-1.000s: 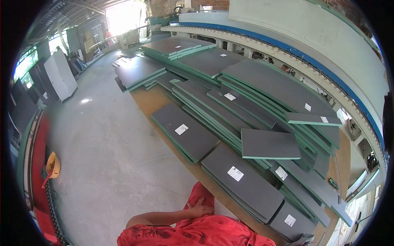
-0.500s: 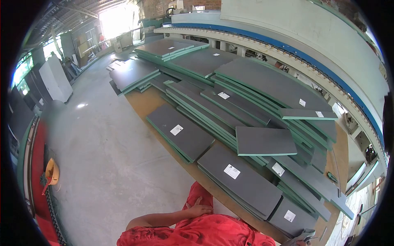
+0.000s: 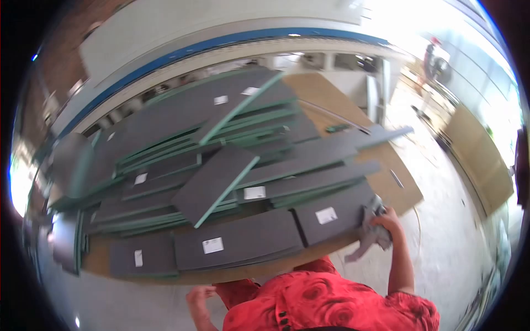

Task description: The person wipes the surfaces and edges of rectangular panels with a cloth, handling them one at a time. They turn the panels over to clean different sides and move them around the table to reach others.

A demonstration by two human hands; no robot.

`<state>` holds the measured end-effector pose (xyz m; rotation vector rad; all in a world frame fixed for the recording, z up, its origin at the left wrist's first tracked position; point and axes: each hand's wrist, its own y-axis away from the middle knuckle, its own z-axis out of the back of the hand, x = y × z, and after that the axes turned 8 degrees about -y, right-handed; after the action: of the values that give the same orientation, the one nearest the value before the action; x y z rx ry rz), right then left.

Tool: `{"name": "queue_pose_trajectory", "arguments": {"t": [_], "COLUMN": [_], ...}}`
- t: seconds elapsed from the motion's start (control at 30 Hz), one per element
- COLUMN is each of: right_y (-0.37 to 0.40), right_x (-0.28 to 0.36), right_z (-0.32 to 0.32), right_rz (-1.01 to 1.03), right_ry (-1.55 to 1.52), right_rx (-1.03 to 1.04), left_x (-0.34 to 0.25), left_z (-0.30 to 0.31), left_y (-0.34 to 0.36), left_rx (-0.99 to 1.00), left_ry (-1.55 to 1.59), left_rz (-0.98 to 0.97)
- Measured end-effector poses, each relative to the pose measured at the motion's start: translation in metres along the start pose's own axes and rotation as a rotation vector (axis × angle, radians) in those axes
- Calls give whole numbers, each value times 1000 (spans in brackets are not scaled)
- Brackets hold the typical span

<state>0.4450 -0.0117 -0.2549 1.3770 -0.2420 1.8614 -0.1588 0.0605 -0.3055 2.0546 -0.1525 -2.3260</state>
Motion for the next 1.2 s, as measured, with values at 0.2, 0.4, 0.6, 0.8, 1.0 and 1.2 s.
{"name": "queue_pose_trajectory", "arguments": {"t": [0.2, 0.4, 0.6, 0.8, 1.0, 1.2], "right_y": [-10, 13, 55, 61, 59, 74], "right_x": [-33, -32, 70, 114, 129, 102], "right_z": [0, -1, -14, -107, -209, -250], "right_rz": [11, 413, 245, 339, 704, 1145], "right_ry": [-77, 365, -369, -617, -458, 593], "right_rx": [-4, -425, 32, 383, 454, 378], "left_x": [-2, 12, 11, 14, 7, 20], "left_z": [-10, -40, -40, -27, -23, 0], "left_y": [-37, -47, -56, -60, -57, -71], "left_rx": [-429, -312, -553, -637, -703, -591], "left_ry": [-209, -387, -264, -422, -262, -175], "left_rz": [26, -40, 73, 16, 3, 107]}}
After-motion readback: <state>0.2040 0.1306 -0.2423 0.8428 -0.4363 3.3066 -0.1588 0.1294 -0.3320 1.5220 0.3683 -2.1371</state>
